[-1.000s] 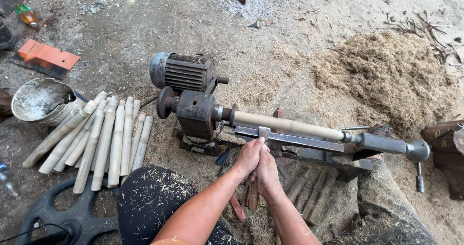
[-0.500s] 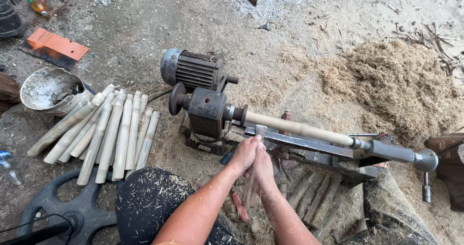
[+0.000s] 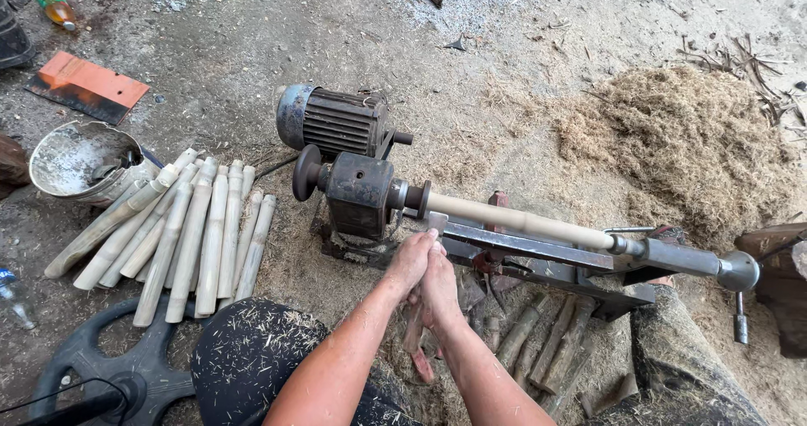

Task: The person uses a chisel to shape a rotating wooden rod mounted on a lathe. They guide the chisel along the spinning rod to smooth and taper it, then wipe the rod with a cloth and remove it from the lathe.

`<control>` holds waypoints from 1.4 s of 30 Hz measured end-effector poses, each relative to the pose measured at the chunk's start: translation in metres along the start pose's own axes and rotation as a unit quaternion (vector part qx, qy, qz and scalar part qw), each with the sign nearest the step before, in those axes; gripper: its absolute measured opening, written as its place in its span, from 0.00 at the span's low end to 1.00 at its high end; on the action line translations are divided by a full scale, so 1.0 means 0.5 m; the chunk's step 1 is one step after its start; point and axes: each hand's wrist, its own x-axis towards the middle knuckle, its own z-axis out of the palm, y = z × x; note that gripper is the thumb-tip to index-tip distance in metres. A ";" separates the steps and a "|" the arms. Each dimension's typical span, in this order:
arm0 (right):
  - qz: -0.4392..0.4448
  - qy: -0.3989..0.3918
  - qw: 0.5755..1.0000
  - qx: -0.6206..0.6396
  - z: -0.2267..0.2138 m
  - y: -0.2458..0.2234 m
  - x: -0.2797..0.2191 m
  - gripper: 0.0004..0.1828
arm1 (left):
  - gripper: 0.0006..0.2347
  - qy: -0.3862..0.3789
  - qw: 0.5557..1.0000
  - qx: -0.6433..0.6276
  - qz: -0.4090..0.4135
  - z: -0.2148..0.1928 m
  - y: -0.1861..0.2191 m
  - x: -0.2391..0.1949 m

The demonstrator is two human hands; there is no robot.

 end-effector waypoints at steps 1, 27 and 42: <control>0.028 -0.003 0.999 0.023 0.006 0.001 -0.004 0.24 | 0.20 -0.005 1.000 -0.001 0.005 -0.003 0.002 -0.001; 0.019 0.006 0.999 0.040 0.006 -0.009 -0.021 0.23 | 0.19 -0.039 0.995 -0.085 0.038 0.007 -0.055 0.037; 0.080 0.046 0.995 0.025 -0.056 -0.051 -0.038 0.26 | 0.19 -0.052 0.996 -0.072 0.025 0.080 -0.035 0.022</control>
